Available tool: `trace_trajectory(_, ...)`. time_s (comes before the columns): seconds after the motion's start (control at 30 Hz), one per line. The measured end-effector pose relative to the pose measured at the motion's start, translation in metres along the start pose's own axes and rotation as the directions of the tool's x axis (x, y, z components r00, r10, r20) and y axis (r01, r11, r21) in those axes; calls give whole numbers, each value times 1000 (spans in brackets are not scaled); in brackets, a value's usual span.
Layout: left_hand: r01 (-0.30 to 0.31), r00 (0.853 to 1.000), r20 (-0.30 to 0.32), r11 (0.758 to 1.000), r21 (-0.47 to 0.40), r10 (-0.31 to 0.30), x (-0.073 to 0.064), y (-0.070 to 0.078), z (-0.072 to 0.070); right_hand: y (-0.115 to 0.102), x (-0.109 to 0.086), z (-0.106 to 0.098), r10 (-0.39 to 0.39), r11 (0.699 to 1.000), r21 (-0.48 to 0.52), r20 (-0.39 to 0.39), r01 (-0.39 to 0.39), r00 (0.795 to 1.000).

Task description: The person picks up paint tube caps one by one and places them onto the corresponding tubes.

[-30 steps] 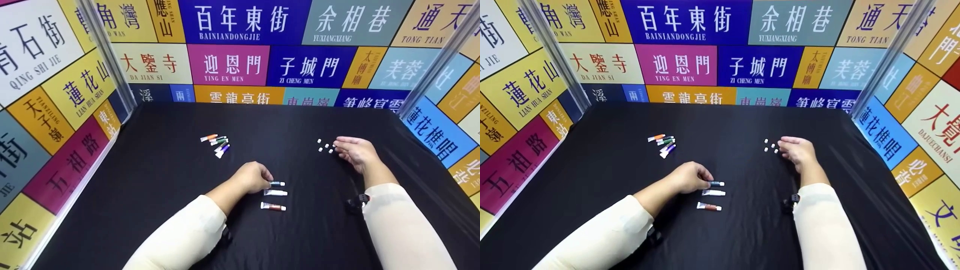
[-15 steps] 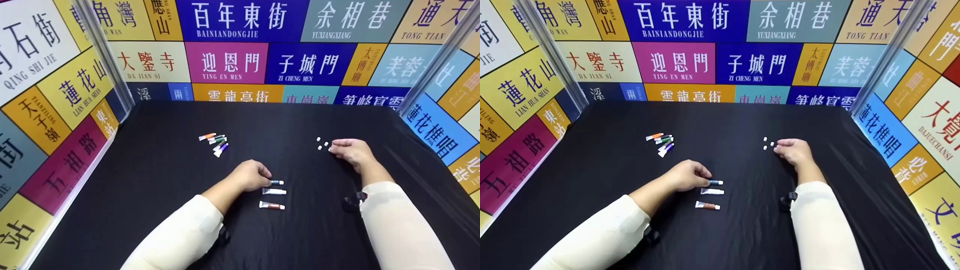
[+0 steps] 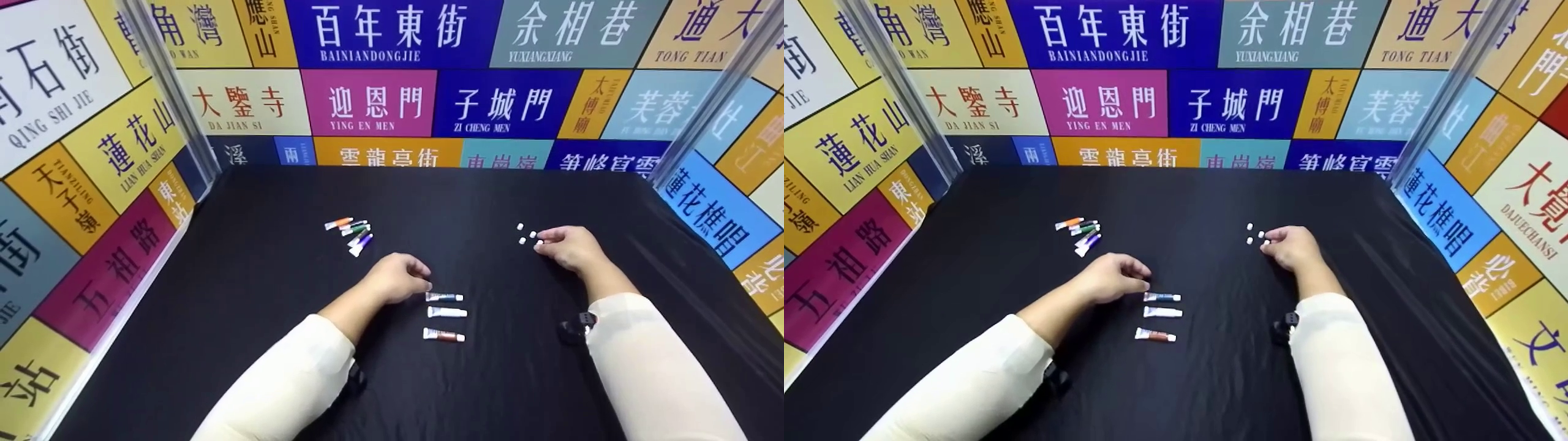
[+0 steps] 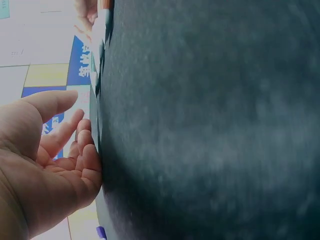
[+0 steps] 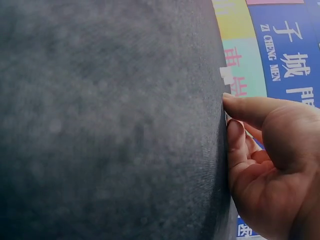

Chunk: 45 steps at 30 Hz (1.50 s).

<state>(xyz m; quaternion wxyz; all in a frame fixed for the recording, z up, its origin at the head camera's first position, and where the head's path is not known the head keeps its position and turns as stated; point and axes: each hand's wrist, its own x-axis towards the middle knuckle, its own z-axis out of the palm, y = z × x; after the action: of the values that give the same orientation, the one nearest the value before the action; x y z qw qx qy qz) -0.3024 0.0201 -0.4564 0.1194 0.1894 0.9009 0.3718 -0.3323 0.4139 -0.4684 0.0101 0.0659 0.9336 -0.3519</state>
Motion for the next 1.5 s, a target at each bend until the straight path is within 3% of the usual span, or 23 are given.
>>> trace_trajectory(0.1, 14, 1000, -21, 1000, -15, -14, 1, -4, -4, 0, -1, 0, -22, 998, -62, -3, 22, 1000)
trace_trajectory(0.23, 40, 996, -75, 998, -40, -43, 5, -13, -11, 2, -1, 1, -21, 997, -72, -17, 20, 1000)
trace_trajectory(0.37, 73, 983, -162, 995, -68, -83, 8, -24, -21, 3, -1, 1, 14, 1000, 16, -26, -14, 1000)
trace_trajectory(0.53, 118, 954, -265, 988, -104, -142, 12, -42, -34, 4, -3, 2, 40, 992, 121, 4, -41, 999)
trace_trajectory(0.7, 140, 938, -303, 983, -117, -170, 14, -56, -44, 5, -6, 2, 39, 990, 132, 10, -40, 999)
trace_trajectory(0.93, 170, 919, -336, 977, -129, -205, 16, -64, -53, -2, -12, 3, 38, 976, 215, 4, -37, 999)
trace_trajectory(1.13, 186, 913, -349, 977, -107, -212, 19, -69, -57, -19, -25, 1, 17, 967, 254, -45, -5, 999)
trace_trajectory(1.37, 225, 906, -354, 973, -57, -231, 22, -71, -60, -46, -44, -1, -54, 898, 430, -94, 89, 994)
trace_trajectory(1.5, 231, 904, -356, 971, -54, -235, 22, -72, -63, -63, -54, -7, -111, 863, 480, -121, 156, 986)
